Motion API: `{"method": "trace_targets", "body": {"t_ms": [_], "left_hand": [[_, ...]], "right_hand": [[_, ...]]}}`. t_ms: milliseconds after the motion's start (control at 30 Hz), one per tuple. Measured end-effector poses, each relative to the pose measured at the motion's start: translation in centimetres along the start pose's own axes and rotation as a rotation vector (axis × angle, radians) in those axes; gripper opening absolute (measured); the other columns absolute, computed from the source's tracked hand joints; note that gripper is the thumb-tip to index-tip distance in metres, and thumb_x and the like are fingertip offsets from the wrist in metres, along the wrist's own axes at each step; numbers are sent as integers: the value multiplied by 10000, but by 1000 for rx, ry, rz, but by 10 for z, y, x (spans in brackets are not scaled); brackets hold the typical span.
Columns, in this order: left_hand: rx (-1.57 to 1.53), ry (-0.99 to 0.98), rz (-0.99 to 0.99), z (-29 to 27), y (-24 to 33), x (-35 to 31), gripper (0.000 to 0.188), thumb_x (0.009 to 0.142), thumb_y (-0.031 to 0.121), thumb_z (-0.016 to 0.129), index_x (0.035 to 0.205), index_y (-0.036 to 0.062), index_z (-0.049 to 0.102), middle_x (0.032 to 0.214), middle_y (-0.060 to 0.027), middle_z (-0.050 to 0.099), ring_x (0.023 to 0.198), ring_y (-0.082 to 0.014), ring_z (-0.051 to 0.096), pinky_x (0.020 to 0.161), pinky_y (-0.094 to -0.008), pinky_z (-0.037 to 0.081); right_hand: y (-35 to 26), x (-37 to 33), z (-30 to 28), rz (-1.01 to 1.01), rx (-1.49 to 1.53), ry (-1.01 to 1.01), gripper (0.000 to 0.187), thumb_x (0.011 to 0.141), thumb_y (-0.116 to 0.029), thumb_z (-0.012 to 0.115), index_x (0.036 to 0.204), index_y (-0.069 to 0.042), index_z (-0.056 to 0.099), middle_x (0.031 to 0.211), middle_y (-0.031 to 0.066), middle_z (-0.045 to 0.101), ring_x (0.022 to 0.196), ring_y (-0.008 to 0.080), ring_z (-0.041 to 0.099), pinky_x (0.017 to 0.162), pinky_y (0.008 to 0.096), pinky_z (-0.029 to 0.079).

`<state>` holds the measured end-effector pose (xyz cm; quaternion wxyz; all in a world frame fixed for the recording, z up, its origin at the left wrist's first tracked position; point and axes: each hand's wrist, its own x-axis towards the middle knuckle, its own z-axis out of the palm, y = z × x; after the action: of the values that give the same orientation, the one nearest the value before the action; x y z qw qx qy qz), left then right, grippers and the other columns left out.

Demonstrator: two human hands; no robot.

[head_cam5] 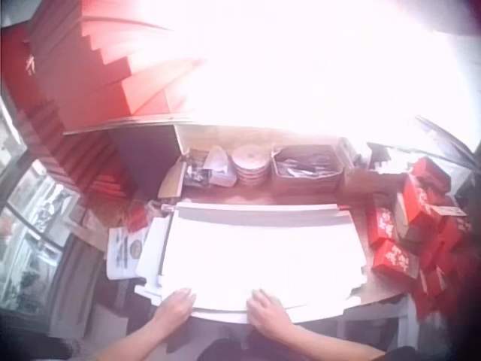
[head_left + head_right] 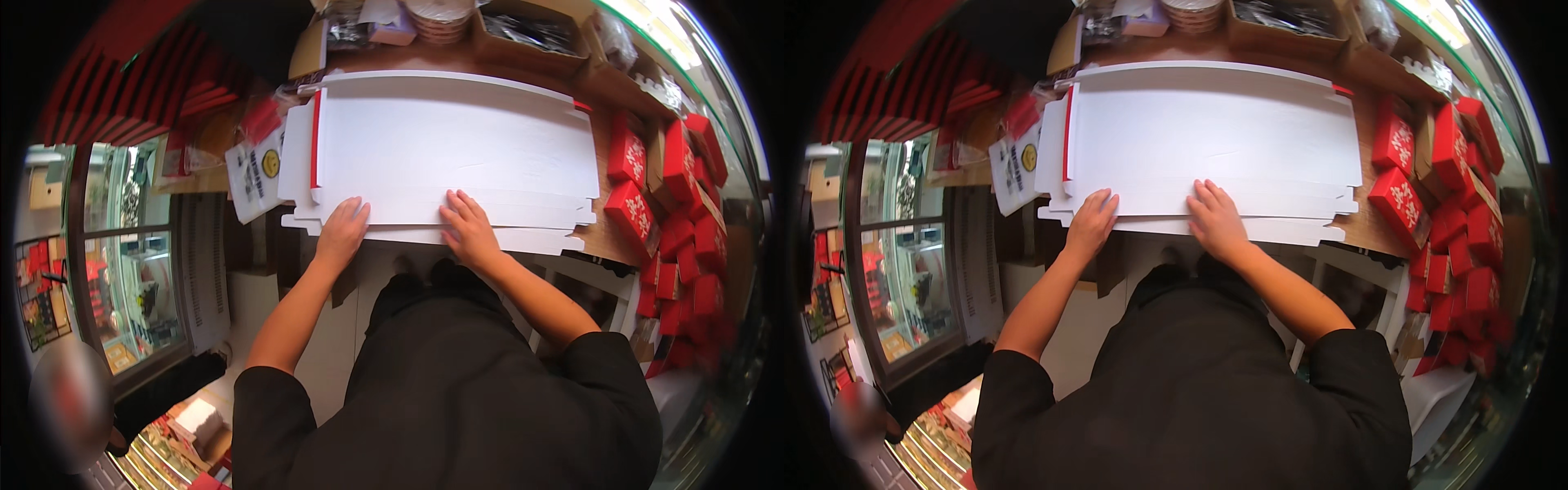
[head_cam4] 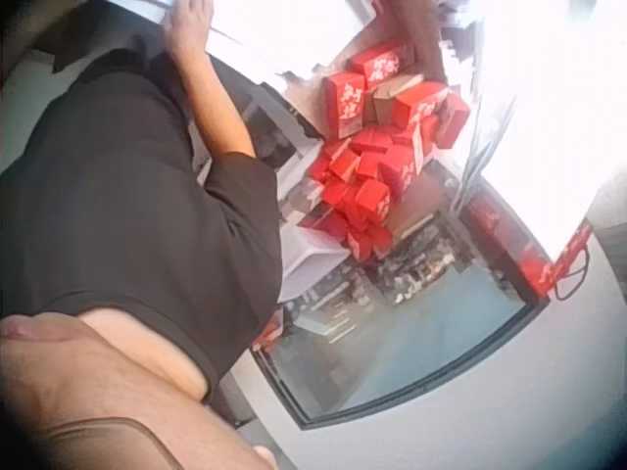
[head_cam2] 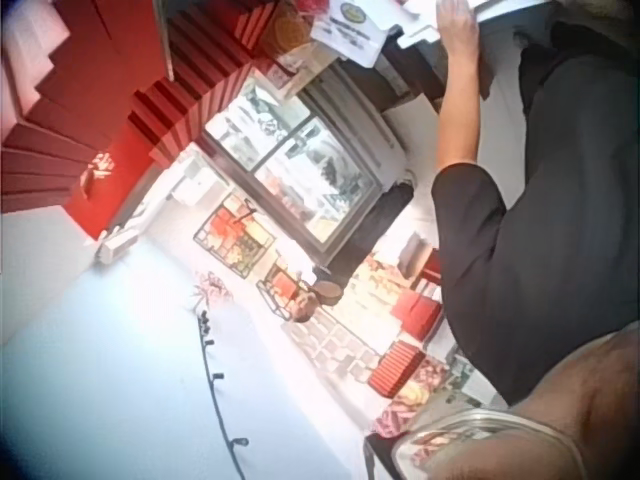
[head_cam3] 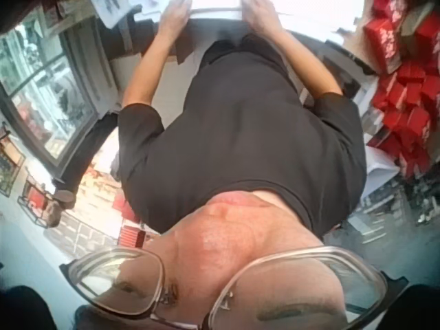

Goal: The person assembles flat white cardboard boxes by folding the sides and securing them with red tape. They repeatedly pick up a flat box, fold the flaps, apply tape to the seams, and place the finished box on a stack.

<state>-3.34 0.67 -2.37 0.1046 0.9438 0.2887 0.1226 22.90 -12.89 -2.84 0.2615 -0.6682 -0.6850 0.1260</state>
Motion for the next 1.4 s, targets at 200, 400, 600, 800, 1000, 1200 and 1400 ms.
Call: {"method": "trace_targets", "body": {"t_ms": [200, 400, 600, 800, 1000, 1200, 1400], "left_hand": [[4, -2, -50, -10, -6, 2, 518, 854, 207, 665, 1295, -1, 489, 1388, -201, 437, 1292, -366, 416, 1077, -424, 359], [13, -57, -313, -10, -65, -6, 594, 925, 354, 554, 1391, 14, 412, 1511, -161, 323, 1409, -299, 289, 1151, -485, 217], [6, -203, -272, -19, -95, -24, 644, 930, 413, 529, 1448, 66, 365, 1563, -90, 259, 1452, -222, 214, 1162, -547, 102], [83, -186, -215, -16, -97, -28, 646, 933, 446, 510, 1435, 59, 387, 1551, -95, 282, 1448, -206, 220, 1160, -577, 76], [122, -18, -38, -23, -92, -26, 426, 874, 307, 631, 1198, 36, 577, 1368, -108, 502, 1337, -239, 398, 1139, -552, 185], [-1, 17, 205, -26, -87, -13, 380, 773, 172, 721, 1084, -10, 598, 1158, -131, 580, 1101, -280, 547, 986, -407, 422], [-105, -76, 225, -26, -81, -8, 356, 773, 138, 708, 1068, -22, 590, 1087, -135, 582, 1020, -292, 560, 887, -372, 477]], "right_hand": [[16, 1, 2, -56, 2, -61, 392, 796, -106, 696, 1176, -57, 613, 1402, 136, 490, 1337, 308, 413, 1064, 412, 361], [15, 2, 7, -14, -15, -16, 380, 779, -88, 694, 1151, -60, 618, 1367, 142, 522, 1307, 322, 448, 1047, 412, 383], [8, 7, 9, 22, -86, -12, 377, 777, -123, 713, 1138, -74, 614, 1338, 128, 543, 1265, 314, 483, 1021, 410, 404], [1, 14, 12, -1, -202, 18, 402, 745, -158, 751, 1117, -90, 612, 1272, 102, 558, 1200, 304, 510, 948, 414, 431], [-2, 17, 5, -100, -261, 8, 379, 734, -157, 759, 1078, -81, 620, 1204, 94, 576, 1129, 298, 549, 911, 395, 451], [-1, 25, -1, -236, -251, -42, 296, 759, -130, 736, 1028, -61, 631, 1093, 74, 601, 1018, 261, 587, 835, 376, 480], [4, 27, -5, -268, -208, -65, 256, 775, -112, 717, 1007, -59, 622, 1038, 70, 607, 967, 263, 597, 810, 377, 491]]}}
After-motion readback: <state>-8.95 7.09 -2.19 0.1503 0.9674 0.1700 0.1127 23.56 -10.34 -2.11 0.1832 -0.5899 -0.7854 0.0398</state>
